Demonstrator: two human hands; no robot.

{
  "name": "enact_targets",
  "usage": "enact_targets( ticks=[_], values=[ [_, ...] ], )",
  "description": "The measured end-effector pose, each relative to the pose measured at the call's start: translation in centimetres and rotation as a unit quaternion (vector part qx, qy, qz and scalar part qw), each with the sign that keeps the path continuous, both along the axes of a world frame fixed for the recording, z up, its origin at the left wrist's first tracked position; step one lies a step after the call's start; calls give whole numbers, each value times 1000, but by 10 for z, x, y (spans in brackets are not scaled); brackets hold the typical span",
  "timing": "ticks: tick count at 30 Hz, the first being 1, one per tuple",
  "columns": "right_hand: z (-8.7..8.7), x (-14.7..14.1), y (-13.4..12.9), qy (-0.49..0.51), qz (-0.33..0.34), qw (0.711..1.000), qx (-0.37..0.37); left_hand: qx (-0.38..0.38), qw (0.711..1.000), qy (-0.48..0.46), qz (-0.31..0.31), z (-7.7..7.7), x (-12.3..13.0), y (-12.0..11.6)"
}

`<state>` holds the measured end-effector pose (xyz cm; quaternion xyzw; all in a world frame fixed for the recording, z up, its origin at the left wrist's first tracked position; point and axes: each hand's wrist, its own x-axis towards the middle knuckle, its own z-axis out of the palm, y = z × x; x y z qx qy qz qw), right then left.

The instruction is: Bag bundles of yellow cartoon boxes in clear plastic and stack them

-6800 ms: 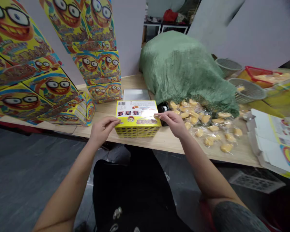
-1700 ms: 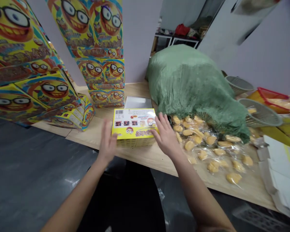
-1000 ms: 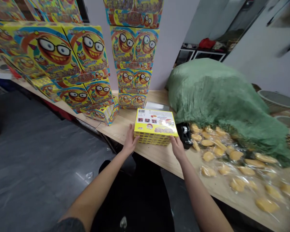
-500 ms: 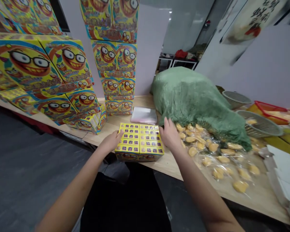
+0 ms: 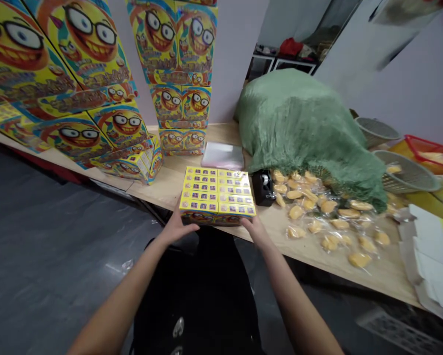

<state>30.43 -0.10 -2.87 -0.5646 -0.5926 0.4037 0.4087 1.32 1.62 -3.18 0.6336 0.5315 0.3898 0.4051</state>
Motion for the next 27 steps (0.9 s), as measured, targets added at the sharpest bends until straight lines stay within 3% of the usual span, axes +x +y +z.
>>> enact_targets(
  ticks=[3,5,11,14,19,21,23,27],
  values=[
    [-11,-20,1,33,-58,998,-7,-7,998,27,62,-20,18,-7],
    [-13,-20,5,33,-56,998,-5,-10,997,49,67,-25,19,-5],
    [-22,-7,-6,19,24,1000,8,51,989,129,-42,-26,-7,4],
    [-9,-7,-8,-4,10,1000,13,57,984,161,-44,-3,-8,5],
    [51,2,14,-83,-30,996,-22,36,985,164,-31,71,0,11],
    [66,3,24,-81,-32,995,-49,0,984,180,-10,89,0,18],
    [69,0,31,-22,-35,996,-78,-35,985,170,4,93,-2,26],
    [58,-11,32,86,-43,990,-99,-72,995,57,31,77,0,34]
  ],
)
